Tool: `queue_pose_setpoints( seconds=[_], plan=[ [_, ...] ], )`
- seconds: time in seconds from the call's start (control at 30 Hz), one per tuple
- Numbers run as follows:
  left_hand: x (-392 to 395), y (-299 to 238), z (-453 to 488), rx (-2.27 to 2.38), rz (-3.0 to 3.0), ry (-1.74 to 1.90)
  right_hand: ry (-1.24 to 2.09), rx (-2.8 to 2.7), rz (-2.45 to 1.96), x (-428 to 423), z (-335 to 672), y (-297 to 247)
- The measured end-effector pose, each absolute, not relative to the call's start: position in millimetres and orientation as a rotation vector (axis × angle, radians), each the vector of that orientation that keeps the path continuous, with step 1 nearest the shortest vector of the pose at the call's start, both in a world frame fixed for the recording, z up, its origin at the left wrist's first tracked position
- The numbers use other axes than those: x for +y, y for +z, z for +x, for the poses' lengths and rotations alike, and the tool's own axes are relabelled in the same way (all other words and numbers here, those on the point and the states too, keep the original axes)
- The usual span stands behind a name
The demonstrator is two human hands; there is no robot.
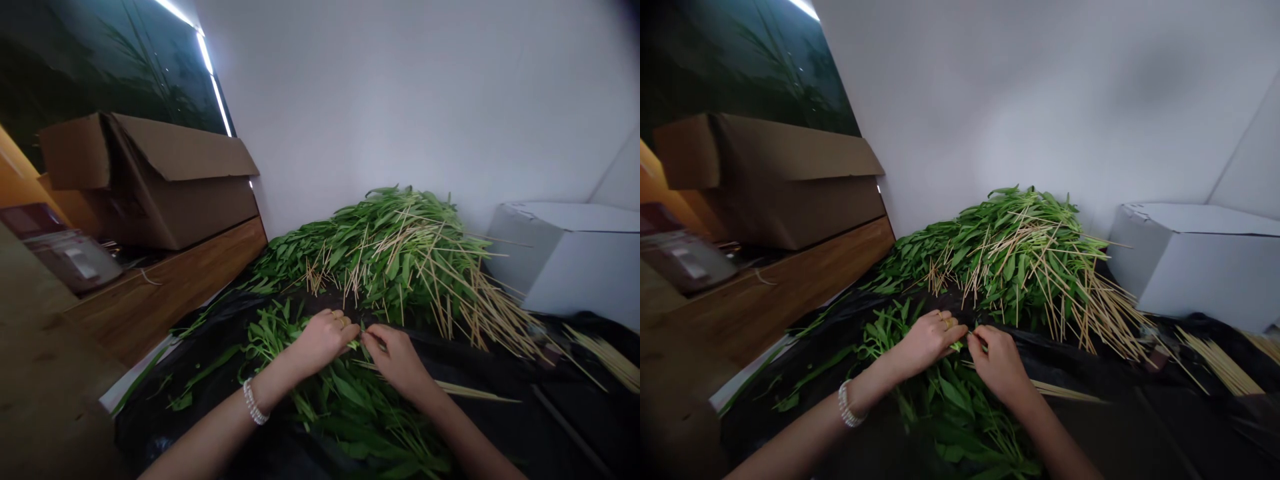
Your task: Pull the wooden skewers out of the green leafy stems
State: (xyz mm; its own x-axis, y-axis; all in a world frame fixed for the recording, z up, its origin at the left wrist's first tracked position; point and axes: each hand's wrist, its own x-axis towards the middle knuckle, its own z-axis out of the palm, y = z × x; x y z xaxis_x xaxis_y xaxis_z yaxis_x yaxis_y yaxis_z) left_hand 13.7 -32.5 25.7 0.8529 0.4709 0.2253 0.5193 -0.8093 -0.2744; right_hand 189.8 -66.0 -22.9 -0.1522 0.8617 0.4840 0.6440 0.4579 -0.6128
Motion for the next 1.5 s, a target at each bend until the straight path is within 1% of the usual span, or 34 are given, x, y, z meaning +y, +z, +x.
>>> queue_pose_setpoints(
  seconds=[0.17,0.3,0.37,0.43,0.5,0.53,0.6,0.73,0.8,0.83,0.9,1.0,1.03,1.1,1.2,1.27,1.33,1.43,1.5],
  plan=[
    [-34,25,15,-0.732,-2.697,-0.201,0.362,-1.903,-1.228,-67,186,-22],
    [-32,18,18,-0.864,-2.805,-0.372,0.34,-1.926,-1.174,-68,184,-21],
    [-25,17,16,-1.067,-2.894,-0.618,0.336,-1.927,-1.152,-67,187,-20],
    [-13,19,8,-1.387,-2.895,-1.021,0.366,-1.893,-1.14,-65,191,-20],
    [0,26,-5,-1.71,-2.744,-1.469,0.403,-1.836,-1.144,-62,197,-20],
    [5,31,-12,-1.813,-2.666,-1.631,0.425,-1.792,-1.156,-61,200,-21],
    [9,41,-24,-1.866,-2.604,-1.812,0.47,-1.692,-1.201,-57,205,-23],
    [-10,56,-21,-1.656,-2.763,-2.042,0.599,-1.481,-1.254,-51,212,-25],
    [-30,59,-7,-1.581,-2.906,-2.049,0.63,-1.427,-1.253,-49,215,-26],
    [-42,59,2,-1.561,-2.969,-1.978,0.636,-1.413,-1.255,-48,217,-26],
    [-65,57,21,-1.48,-3.094,-1.681,0.636,-1.404,-1.264,-46,220,-25],
    [-96,46,48,-1.112,-3.316,-1.065,0.648,-1.399,-1.263,-45,224,-24],
    [-104,40,55,-1.01,-3.346,-0.91,0.658,-1.397,-1.256,-45,225,-24],
    [-116,31,65,-0.894,-3.365,-0.705,0.692,-1.392,-1.237,-44,226,-25],
    [-124,25,69,-0.77,-3.427,-0.547,0.757,-1.376,-1.201,-42,230,-26],
    [-122,27,66,-0.672,-3.492,-0.565,0.798,-1.354,-1.177,-40,232,-27],
    [-114,29,61,-0.734,-3.524,-0.775,0.844,-1.332,-1.148,-40,233,-25],
    [-90,22,56,-1.221,-3.369,-1.314,0.92,-1.331,-1.099,-42,229,-21],
    [-73,10,53,-1.538,-3.166,-1.589,0.992,-1.337,-1.049,-45,225,-18]
  ],
)
